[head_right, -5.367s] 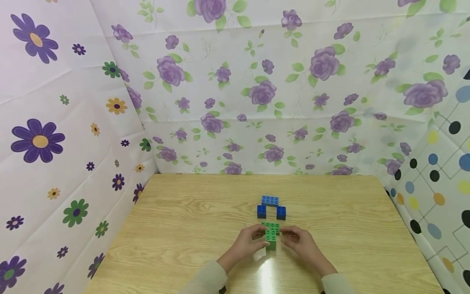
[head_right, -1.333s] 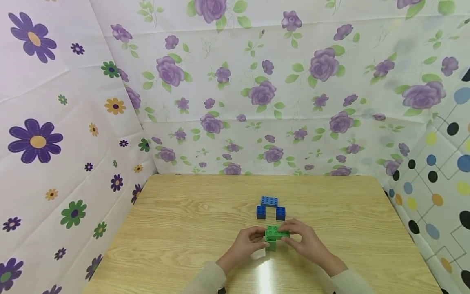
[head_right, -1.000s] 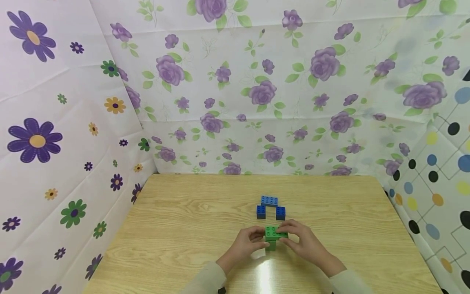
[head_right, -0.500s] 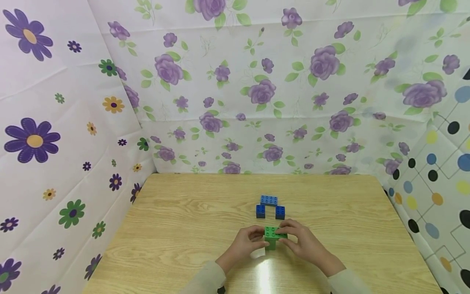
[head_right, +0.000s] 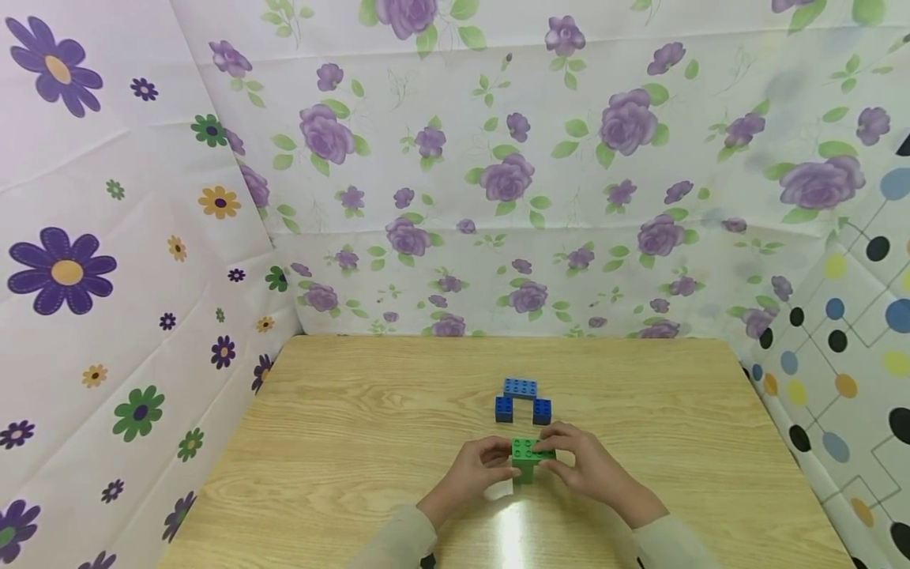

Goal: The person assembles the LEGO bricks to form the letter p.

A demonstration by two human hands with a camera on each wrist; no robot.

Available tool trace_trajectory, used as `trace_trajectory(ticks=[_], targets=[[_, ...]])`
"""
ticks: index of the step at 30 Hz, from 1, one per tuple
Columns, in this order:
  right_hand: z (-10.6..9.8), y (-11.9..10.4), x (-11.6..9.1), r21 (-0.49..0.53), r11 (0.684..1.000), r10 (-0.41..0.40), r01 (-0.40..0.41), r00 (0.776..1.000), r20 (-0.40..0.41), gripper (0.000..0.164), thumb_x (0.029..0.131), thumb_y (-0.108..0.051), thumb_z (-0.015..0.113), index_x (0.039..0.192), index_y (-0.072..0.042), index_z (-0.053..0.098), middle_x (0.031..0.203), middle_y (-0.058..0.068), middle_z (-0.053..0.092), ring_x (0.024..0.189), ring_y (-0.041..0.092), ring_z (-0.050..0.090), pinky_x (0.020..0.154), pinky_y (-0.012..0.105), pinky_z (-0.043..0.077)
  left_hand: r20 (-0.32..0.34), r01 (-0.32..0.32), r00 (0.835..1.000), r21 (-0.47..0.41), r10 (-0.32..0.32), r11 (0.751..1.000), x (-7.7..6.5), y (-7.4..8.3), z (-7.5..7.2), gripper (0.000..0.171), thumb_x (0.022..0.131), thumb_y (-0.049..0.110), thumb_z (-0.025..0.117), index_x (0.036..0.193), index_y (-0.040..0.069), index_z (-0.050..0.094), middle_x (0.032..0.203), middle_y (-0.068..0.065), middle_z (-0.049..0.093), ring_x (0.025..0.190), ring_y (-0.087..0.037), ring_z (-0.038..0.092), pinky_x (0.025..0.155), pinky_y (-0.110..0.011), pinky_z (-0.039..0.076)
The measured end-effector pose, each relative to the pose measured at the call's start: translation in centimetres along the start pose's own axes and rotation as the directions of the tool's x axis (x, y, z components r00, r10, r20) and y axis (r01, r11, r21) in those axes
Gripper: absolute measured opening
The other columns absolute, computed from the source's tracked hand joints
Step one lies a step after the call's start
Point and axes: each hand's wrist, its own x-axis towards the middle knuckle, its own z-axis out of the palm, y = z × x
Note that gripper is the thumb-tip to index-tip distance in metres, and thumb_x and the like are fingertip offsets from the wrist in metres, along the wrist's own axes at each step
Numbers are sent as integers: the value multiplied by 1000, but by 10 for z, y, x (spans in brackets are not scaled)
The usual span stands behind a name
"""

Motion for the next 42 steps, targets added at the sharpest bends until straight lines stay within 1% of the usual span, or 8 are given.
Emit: trace_trajectory(ticks=[7, 12, 16, 21, 26, 29, 37, 42], targets=[[-4, 0, 2, 19, 1000, 10, -11, 1000, 28, 33, 77, 3, 77, 105, -13, 73, 106, 5, 64, 94, 19, 63, 74, 33, 59, 8, -7, 1000, 5, 7, 1000, 0, 0, 0, 34, 85, 7, 74, 117, 11, 65, 111, 3, 66, 108, -11, 62, 97, -27, 49], [-6, 1, 4, 32, 999, 25, -26, 999, 43, 33, 76, 4, 77, 105, -12, 74, 106, 8, 65, 95, 18, 63, 74, 32, 59, 12, -6, 1000, 5, 6, 1000, 1, 0, -1, 34, 85, 7, 74, 117, 11, 65, 111, 3, 66, 108, -11, 62, 96, -26, 50], [-8, 0, 6, 37, 999, 38, -40, 997, 63, 32, 76, 3, 77, 105, -11, 74, 106, 11, 65, 95, 19, 63, 74, 34, 59, 17, -14, 1000, 9, 14, 1000, 1, -1, -1, 34, 85, 8, 74, 118, 11, 65, 112, 2, 66, 108, -11, 62, 96, -26, 50], [-9, 0, 8, 5, 999, 37, -38, 996, 79, 31, 78, 0, 76, 106, -12, 74, 107, 10, 65, 94, 21, 65, 74, 35, 59, 19, -17, 1000, 5, 17, 1000, 0, 0, -1, 34, 85, 7, 73, 118, 11, 65, 112, 2, 66, 108, -11, 62, 95, -26, 50], [-6, -2, 3, -10, 1000, 17, -16, 998, 55, 33, 76, 2, 78, 105, -11, 74, 108, 6, 65, 95, 23, 64, 75, 32, 59, 11, -4, 1000, -3, 4, 1000, 0, 1, 0, 33, 85, 6, 74, 117, 11, 65, 111, 2, 66, 108, -12, 63, 94, -25, 51], [-5, -4, 2, -28, 1000, 13, -12, 999, 42, 32, 76, 2, 78, 105, -12, 74, 109, 6, 65, 95, 24, 64, 75, 31, 59, 12, -4, 1000, 4, 4, 1000, -1, 2, 0, 34, 85, 6, 74, 117, 10, 65, 111, 1, 66, 108, -13, 63, 95, -25, 51], [-7, -13, 7, -105, 994, 39, -29, 995, 97, 30, 79, 0, 76, 106, -11, 73, 109, 7, 64, 95, 24, 64, 75, 34, 59, 17, -26, 1000, 15, 26, 1000, -1, 4, 0, 34, 85, 6, 73, 118, 8, 64, 112, -1, 66, 109, -15, 63, 96, -28, 50], [-4, -14, 5, -147, 989, 48, -35, 995, 84, 28, 79, -1, 77, 105, -11, 74, 111, 9, 63, 97, 28, 64, 75, 36, 59, 10, -28, 1000, 12, 28, 1000, -1, 4, 0, 34, 85, 5, 73, 118, 7, 64, 112, -2, 66, 109, -15, 63, 96, -28, 50]])
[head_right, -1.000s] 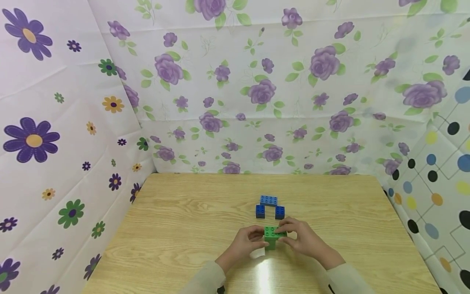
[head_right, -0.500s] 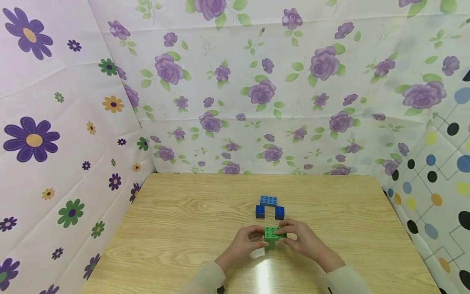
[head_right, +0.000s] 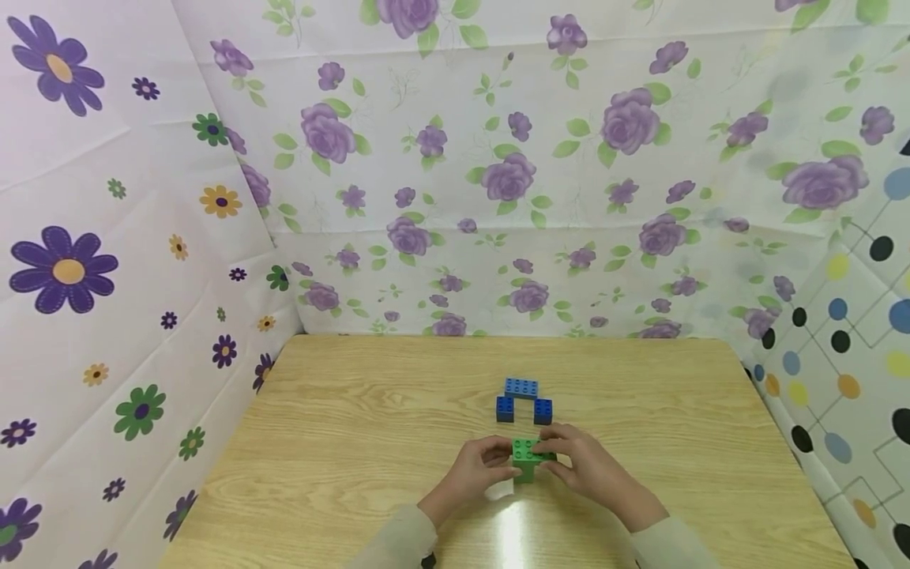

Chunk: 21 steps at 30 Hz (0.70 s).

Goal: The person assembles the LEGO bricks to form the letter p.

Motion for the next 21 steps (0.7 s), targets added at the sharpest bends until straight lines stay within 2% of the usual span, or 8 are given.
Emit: trace_trajectory(ticks=[7, 13, 21], targets=[[6, 4, -5, 25, 999, 32, -30, 998, -57, 32, 78, -1, 78, 105, -16, 72, 112, 8, 63, 99, 25, 63, 77, 37, 59, -3, 8, 1000, 6, -8, 1000, -2, 2, 1, 33, 85, 4, 73, 117, 7, 65, 113, -2, 66, 108, -15, 63, 96, -28, 50], [10, 6, -8, 47, 999, 25, -22, 998, -64, 39, 78, -1, 78, 111, -18, 67, 116, 8, 62, 103, 27, 62, 79, 42, 58, 2, 12, 1000, 9, -12, 1000, -2, 5, 1, 34, 85, 4, 73, 118, 6, 64, 115, -2, 66, 109, -15, 63, 96, -28, 50], [14, 4, -7, 2, 1000, 1, -1, 998, -61, 43, 81, -3, 76, 118, -22, 66, 116, -3, 59, 99, 18, 61, 77, 36, 58, 4, 9, 1000, 35, -9, 999, -1, 3, -1, 34, 84, 6, 74, 117, 10, 65, 113, 3, 66, 107, -9, 62, 96, -25, 50]])
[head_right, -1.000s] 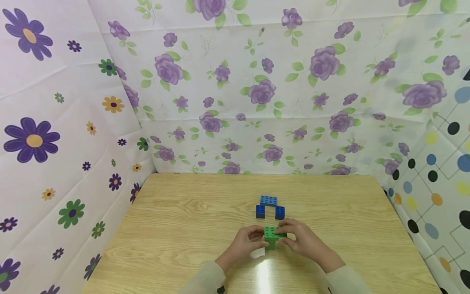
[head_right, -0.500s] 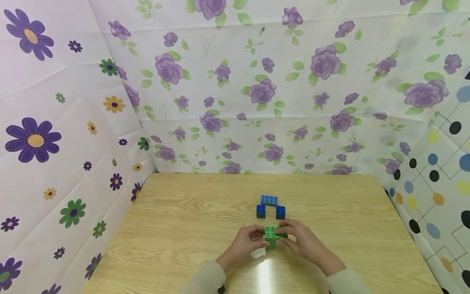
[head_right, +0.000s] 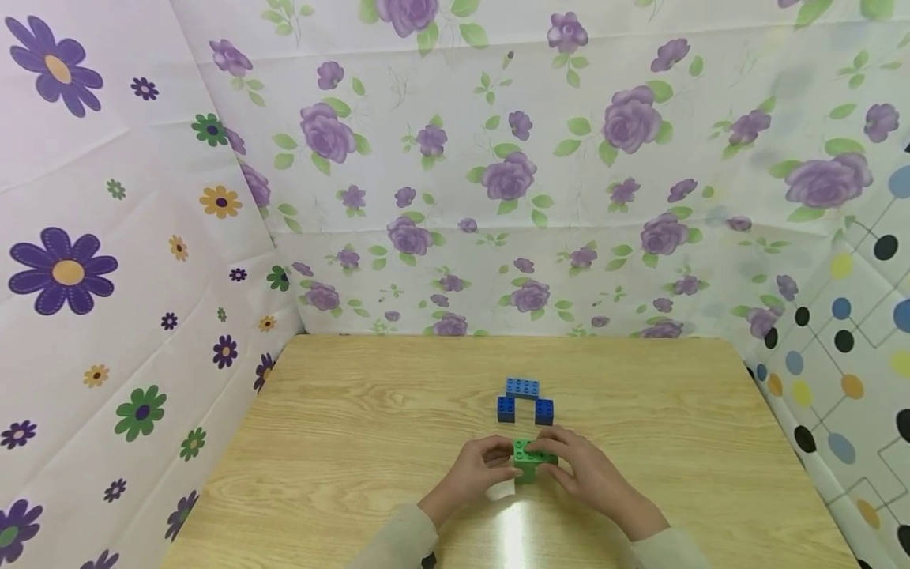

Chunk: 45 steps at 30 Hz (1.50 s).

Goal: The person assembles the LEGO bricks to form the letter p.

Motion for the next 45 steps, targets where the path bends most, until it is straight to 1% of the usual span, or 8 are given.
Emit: trace_trajectory(ticks=[6, 7, 14, 19, 23, 29, 35, 45], targets=[[-2, -4, 3, -33, 999, -10, 11, 1000, 13, 40, 82, -3, 75, 118, -19, 67, 115, 4, 60, 98, 21, 62, 75, 35, 58, 7, -9, 1000, 13, 9, 1000, 0, -1, 0, 34, 84, 7, 74, 117, 12, 65, 113, 5, 66, 106, -8, 62, 96, -25, 49], [-2, -5, 3, -27, 1000, -10, 10, 1000, 13, 40, 82, -3, 74, 118, -19, 67, 115, 4, 61, 98, 20, 62, 75, 35, 58, 6, -4, 1000, 12, 4, 1000, 0, -1, 0, 34, 85, 7, 74, 117, 13, 66, 112, 5, 66, 106, -7, 62, 96, -24, 49], [0, -4, 5, 19, 1000, -2, 2, 1000, 2, 35, 83, -3, 73, 114, -20, 68, 115, 2, 61, 97, 18, 63, 75, 33, 58, 5, -21, 1000, 23, 21, 1000, 1, -3, -1, 34, 85, 8, 74, 117, 12, 65, 113, 6, 66, 106, -6, 62, 96, -23, 48], [0, -5, 6, 13, 1000, 7, -7, 1000, -3, 36, 82, -2, 74, 113, -20, 69, 114, 2, 62, 96, 19, 63, 74, 33, 58, 10, -44, 999, 29, 44, 999, 1, -3, -1, 34, 85, 9, 74, 117, 14, 65, 114, 7, 64, 108, -6, 61, 98, -22, 47], [0, -6, 7, 10, 1000, 9, -9, 1000, -3, 36, 81, -3, 75, 113, -20, 69, 113, 2, 62, 95, 19, 64, 74, 34, 58, 3, -68, 998, 31, 68, 997, 1, -3, 1, 35, 86, 9, 73, 119, 12, 63, 115, 4, 64, 111, -9, 60, 100, -23, 46], [1, -4, 6, 21, 1000, 11, -11, 1000, -6, 38, 81, -2, 75, 113, -20, 69, 113, 1, 62, 95, 19, 64, 74, 35, 58, -27, -56, 998, -7, 56, 998, 0, -2, 4, 37, 87, 14, 73, 122, 10, 63, 116, 0, 64, 112, -11, 60, 99, -23, 46], [1, -2, 6, 30, 999, 33, -34, 999, 11, 37, 82, -3, 74, 114, -22, 69, 113, -1, 61, 95, 18, 63, 75, 35, 58, -37, -57, 998, -25, 56, 998, -1, 0, 5, 37, 87, 13, 72, 122, 10, 62, 118, -1, 64, 114, -12, 59, 100, -25, 46], [-3, -4, 6, 56, 995, 77, -80, 996, 39, 36, 83, -3, 73, 113, -22, 70, 118, 4, 61, 104, 27, 62, 81, 42, 57, -40, -77, 996, -4, 77, 997, -1, -1, 7, 35, 86, 10, 73, 120, 8, 63, 116, -2, 65, 111, -12, 60, 98, -24, 47]])
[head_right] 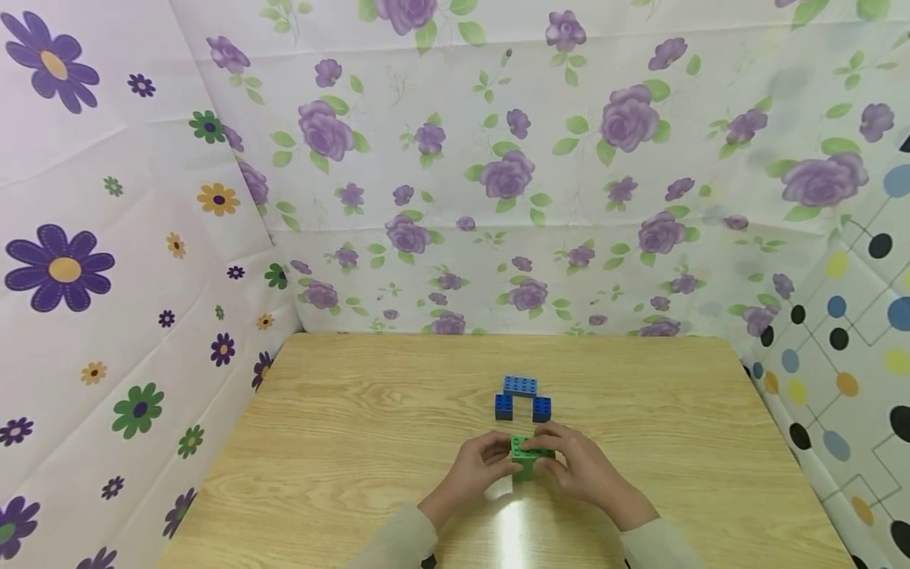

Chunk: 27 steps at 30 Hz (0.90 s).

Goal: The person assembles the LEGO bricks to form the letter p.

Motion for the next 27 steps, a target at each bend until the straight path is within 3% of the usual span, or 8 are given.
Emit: trace_trajectory(ticks=[7, 11, 17, 27], targets=[[-1, 1, 0, 1, 1000, -15, 15, 1000, 0, 38, 82, -1, 73, 114, -22, 70, 120, 5, 62, 106, 28, 62, 81, 42, 57, -13, -6, 1000, 15, 6, 1000, 2, 1, 0, 36, 84, 8, 75, 118, 6, 64, 114, -3, 66, 109, -12, 62, 98, -25, 48], [-3, -2, 1, -34, 998, -61, 61, 998, 1, 41, 81, -1, 74, 116, -20, 67, 116, 1, 61, 100, 21, 63, 78, 36, 58, -16, 5, 1000, 20, -5, 1000, 2, 2, 0, 36, 83, 7, 76, 117, 6, 64, 112, -2, 66, 107, -11, 62, 97, -24, 49], [-5, -4, 3, -79, 996, -47, 48, 999, 14, 44, 84, -7, 73, 126, -15, 62, 121, 3, 62, 108, 27, 61, 85, 46, 55, -19, 28, 999, 21, -28, 999, 3, 3, 0, 37, 82, 6, 76, 116, 8, 64, 112, 0, 66, 107, -10, 62, 96, -24, 49], [-5, 0, 6, -58, 998, -23, 26, 999, 45, 38, 87, -10, 70, 125, -12, 64, 120, 11, 62, 108, 33, 61, 85, 50, 54, -13, 14, 1000, 51, -13, 999, 4, 1, 0, 36, 81, 6, 77, 115, 7, 65, 110, 0, 66, 107, -11, 63, 95, -23, 50]])
